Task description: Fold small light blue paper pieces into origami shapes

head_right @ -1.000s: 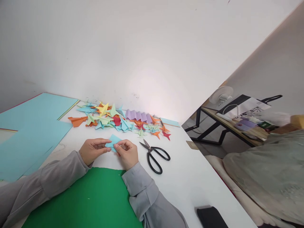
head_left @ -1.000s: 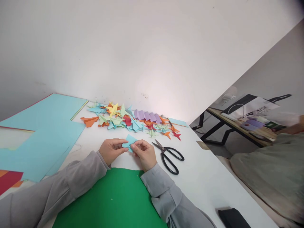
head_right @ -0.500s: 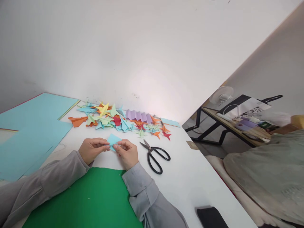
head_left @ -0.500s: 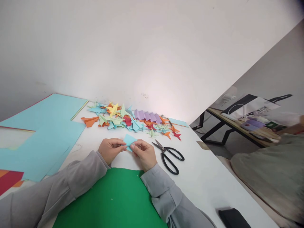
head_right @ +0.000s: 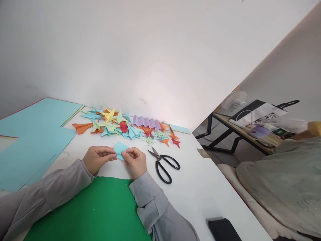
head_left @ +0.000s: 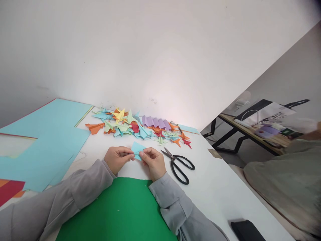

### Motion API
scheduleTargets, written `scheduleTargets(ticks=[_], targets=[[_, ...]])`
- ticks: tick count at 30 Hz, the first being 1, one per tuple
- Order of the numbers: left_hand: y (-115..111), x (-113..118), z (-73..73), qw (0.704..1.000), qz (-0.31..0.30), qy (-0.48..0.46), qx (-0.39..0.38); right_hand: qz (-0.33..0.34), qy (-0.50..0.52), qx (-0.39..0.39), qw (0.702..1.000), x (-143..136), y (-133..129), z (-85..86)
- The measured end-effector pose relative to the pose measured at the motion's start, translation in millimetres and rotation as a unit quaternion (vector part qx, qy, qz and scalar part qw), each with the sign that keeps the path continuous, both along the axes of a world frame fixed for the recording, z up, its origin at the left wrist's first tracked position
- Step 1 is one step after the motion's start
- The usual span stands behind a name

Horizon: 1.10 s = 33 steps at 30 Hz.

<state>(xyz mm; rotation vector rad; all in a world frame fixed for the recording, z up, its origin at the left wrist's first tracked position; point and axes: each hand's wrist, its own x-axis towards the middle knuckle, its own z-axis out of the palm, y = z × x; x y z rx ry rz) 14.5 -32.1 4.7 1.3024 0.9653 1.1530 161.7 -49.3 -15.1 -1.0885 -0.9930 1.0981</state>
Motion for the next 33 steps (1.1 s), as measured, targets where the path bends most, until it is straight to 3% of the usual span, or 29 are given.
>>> scheduleTargets(ticks=[15, 33], targets=[[0.1, -0.4, -0.9, 1.000, -0.024, 0.000, -0.005, 0.003, 0.005, 0.001, 1.000, -0.5, 0.2, 2.1], [2.3, 0.9, -0.4, 0.999, -0.011, -0.034, -0.032, -0.009, 0.010, 0.014, 1.000, -2.8, -0.6, 2.1]])
